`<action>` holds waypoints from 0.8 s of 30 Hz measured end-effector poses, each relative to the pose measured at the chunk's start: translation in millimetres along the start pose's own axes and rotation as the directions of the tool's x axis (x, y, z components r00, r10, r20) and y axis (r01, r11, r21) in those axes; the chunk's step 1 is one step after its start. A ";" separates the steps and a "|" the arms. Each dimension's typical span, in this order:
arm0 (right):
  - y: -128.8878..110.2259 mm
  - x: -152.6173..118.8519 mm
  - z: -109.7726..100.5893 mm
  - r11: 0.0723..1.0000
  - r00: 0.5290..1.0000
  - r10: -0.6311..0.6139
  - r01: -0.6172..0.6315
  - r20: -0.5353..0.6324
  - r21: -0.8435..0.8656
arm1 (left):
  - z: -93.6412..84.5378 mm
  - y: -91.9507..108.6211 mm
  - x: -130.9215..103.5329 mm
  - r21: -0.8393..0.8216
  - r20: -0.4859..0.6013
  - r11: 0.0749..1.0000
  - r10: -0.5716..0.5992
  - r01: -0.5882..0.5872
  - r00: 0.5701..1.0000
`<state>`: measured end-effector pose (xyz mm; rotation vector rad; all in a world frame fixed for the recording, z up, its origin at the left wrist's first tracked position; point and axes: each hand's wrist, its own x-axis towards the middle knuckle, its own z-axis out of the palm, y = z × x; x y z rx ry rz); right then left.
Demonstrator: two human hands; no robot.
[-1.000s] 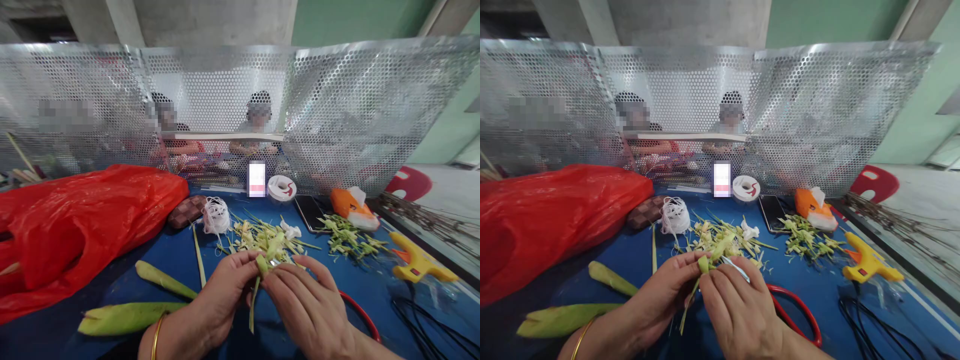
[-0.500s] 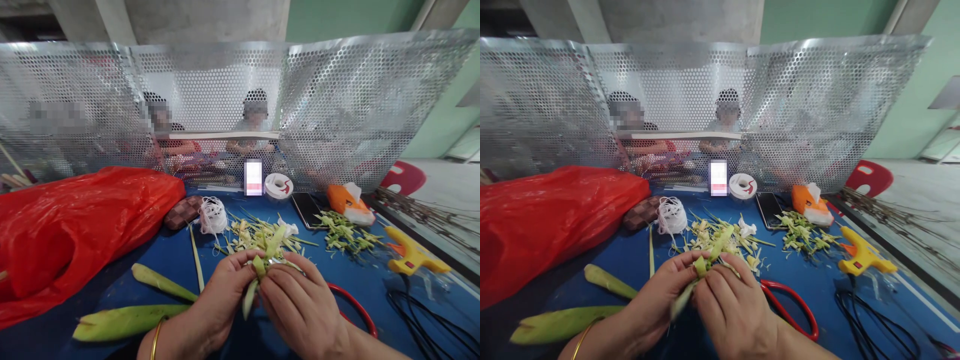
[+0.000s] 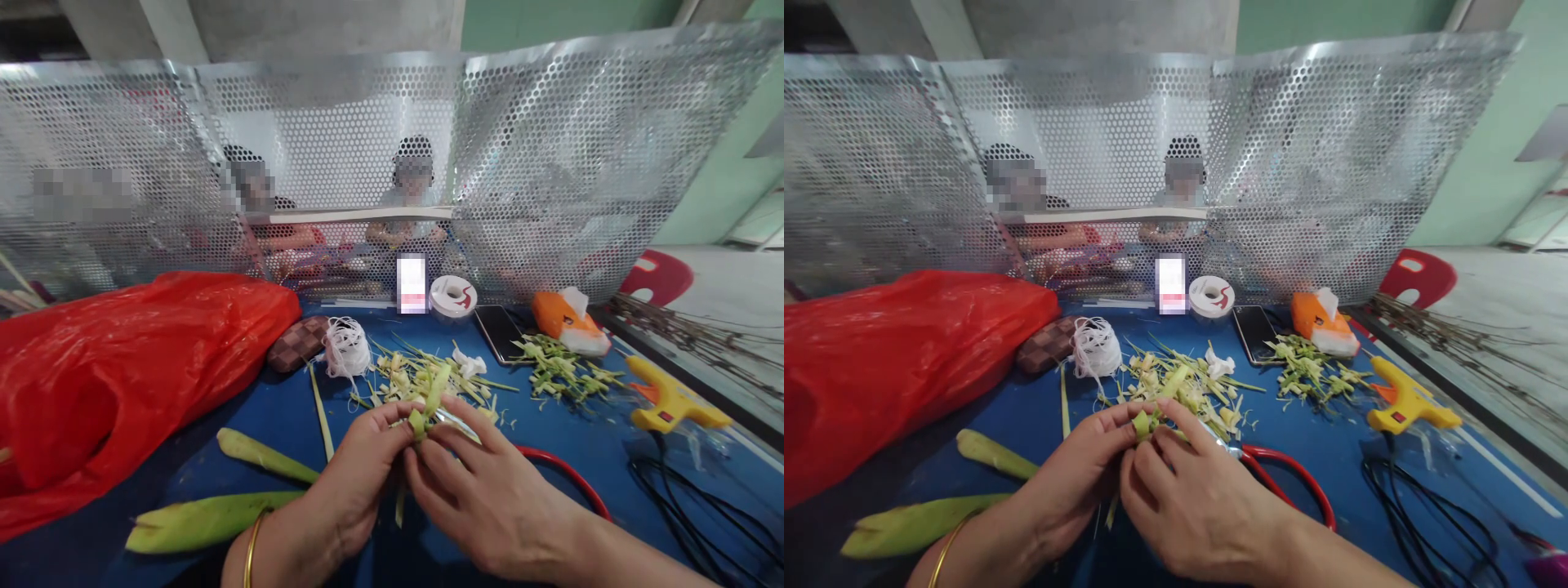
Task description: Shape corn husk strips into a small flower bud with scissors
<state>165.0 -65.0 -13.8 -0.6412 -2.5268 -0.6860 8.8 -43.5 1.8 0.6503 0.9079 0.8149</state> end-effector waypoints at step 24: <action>-4.8 1.5 8.0 0.993 0.993 0.114 -0.115 0.044 0.026 | -3.9 1.6 2.4 0.024 -0.039 0.999 -0.021 0.022 0.999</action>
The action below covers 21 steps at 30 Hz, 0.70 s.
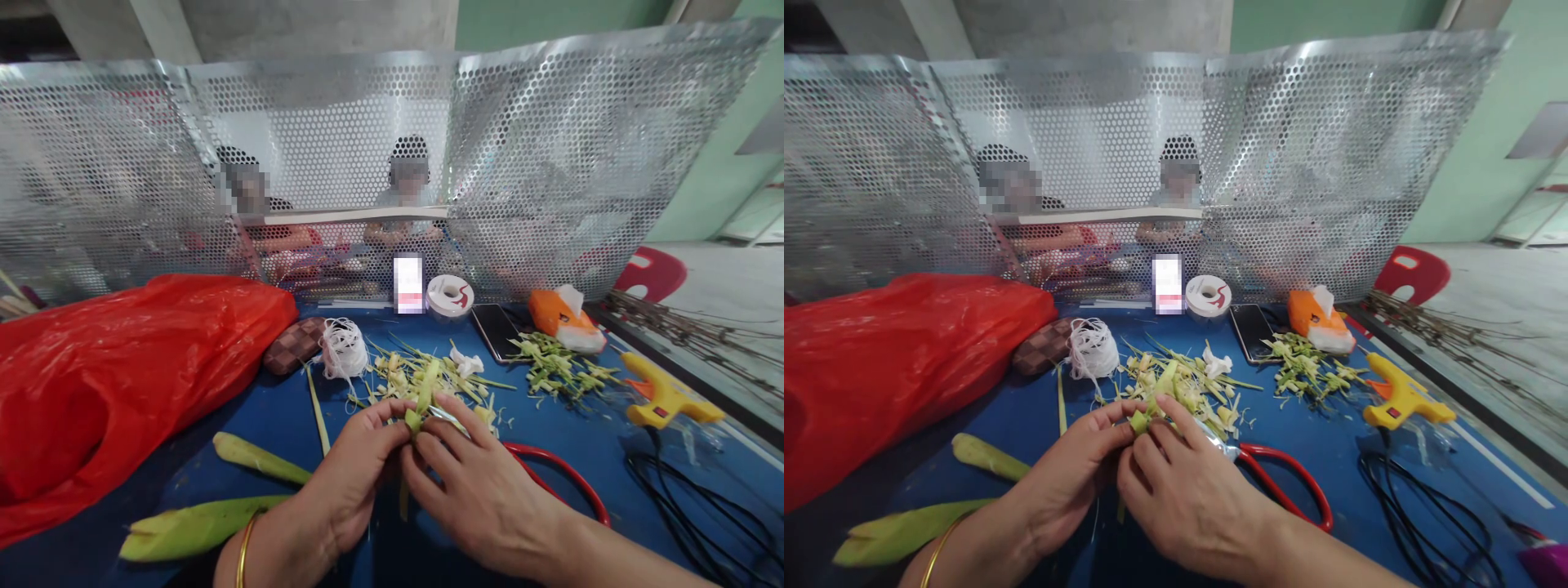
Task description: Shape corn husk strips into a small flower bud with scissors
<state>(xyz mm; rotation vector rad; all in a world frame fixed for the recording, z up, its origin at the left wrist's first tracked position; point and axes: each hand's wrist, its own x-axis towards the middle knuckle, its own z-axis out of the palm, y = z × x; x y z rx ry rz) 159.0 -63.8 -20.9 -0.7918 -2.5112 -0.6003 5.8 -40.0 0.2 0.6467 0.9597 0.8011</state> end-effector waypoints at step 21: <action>15.5 5.1 -3.6 0.050 0.541 0.776 -0.564 0.324 0.824 | 4.4 -2.2 -3.1 0.122 0.095 0.981 0.141 -0.152 0.986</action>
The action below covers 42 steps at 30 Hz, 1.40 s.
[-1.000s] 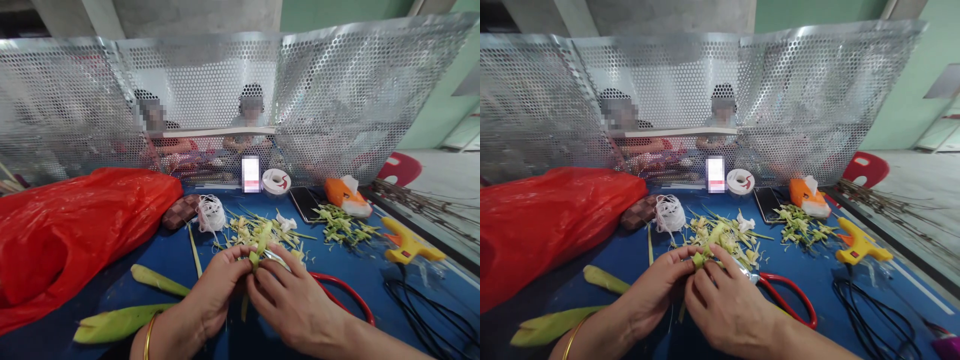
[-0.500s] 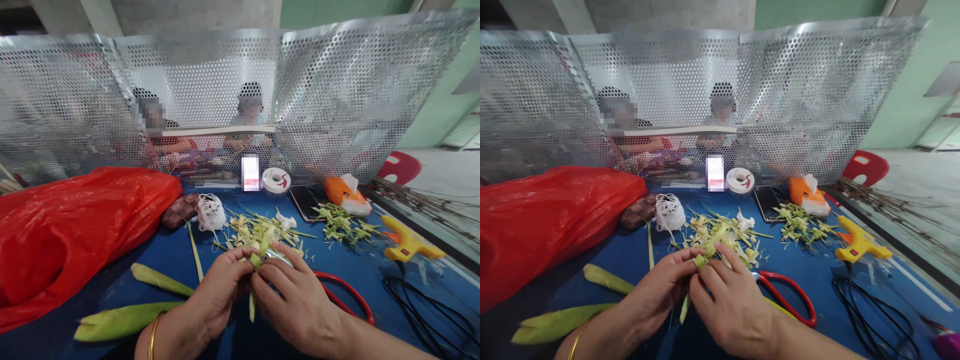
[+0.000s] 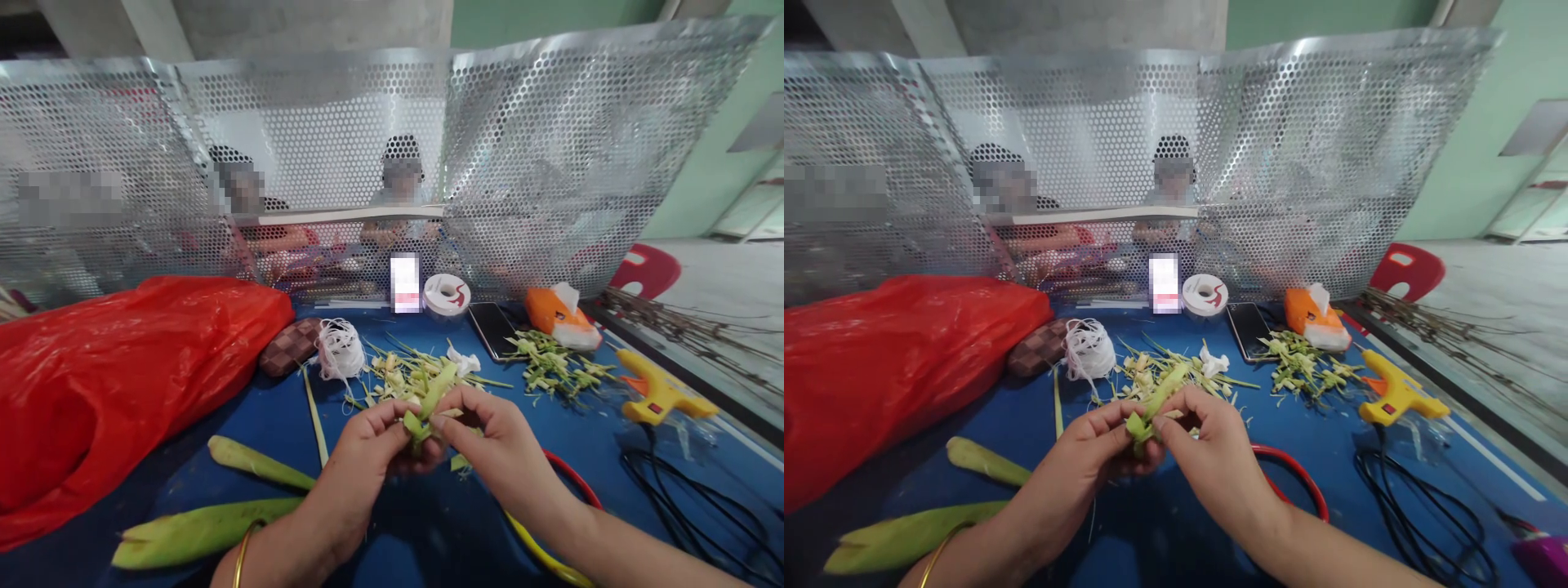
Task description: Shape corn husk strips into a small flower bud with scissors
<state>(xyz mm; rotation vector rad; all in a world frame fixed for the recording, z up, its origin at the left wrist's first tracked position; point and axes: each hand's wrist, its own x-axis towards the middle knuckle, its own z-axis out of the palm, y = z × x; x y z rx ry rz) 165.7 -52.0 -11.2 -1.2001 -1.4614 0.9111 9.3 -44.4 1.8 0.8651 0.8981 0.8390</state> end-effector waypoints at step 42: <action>-7.7 4.0 -10.8 0.881 0.891 -0.446 0.454 0.089 -0.132 | -5.7 13.9 -2.3 0.202 0.118 0.978 0.036 -0.059 0.992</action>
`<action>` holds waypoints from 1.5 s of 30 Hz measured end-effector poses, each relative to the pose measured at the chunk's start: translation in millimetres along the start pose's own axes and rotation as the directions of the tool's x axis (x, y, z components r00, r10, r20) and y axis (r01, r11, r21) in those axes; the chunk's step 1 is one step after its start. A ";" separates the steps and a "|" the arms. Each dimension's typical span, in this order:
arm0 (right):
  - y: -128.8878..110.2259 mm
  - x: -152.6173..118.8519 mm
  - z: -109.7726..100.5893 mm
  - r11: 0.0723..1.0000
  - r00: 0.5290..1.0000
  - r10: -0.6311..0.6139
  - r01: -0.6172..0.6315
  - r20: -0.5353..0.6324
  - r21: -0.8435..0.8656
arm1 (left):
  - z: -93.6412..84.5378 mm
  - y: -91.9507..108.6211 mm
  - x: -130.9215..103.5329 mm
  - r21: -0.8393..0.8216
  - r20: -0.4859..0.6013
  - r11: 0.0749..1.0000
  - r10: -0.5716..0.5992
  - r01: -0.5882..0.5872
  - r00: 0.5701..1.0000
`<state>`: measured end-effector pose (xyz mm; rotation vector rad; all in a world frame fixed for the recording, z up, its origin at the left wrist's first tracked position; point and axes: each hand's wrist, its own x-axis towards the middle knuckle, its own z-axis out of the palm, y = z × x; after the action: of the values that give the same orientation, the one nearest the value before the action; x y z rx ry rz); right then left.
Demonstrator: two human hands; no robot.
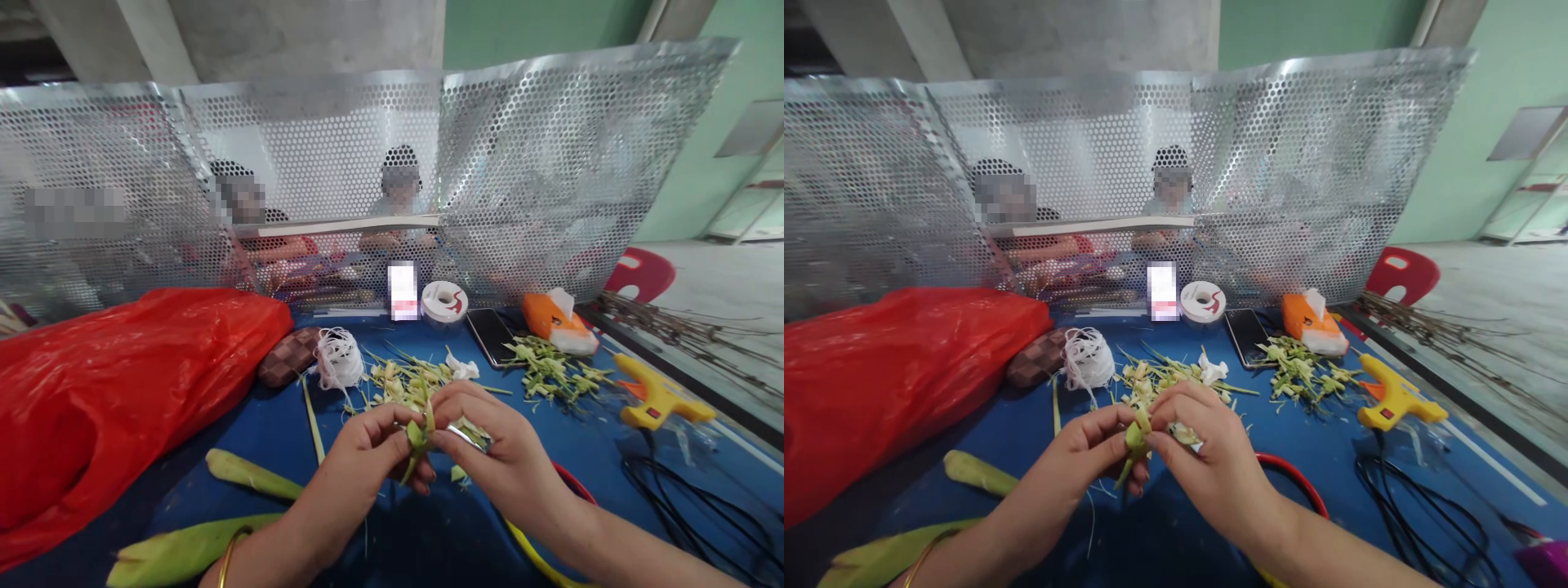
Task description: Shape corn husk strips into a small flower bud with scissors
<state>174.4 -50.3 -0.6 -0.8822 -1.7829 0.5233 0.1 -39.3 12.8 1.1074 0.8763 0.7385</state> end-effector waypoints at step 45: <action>-0.2 -0.4 11.7 0.750 0.803 0.595 -0.570 0.034 0.334 | 8.9 -8.3 0.7 0.051 -0.242 0.998 0.040 -0.028 0.969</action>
<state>163.6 -50.1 -5.1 -1.2004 -1.2657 1.1456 8.8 -45.0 6.5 1.0897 1.0889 0.8995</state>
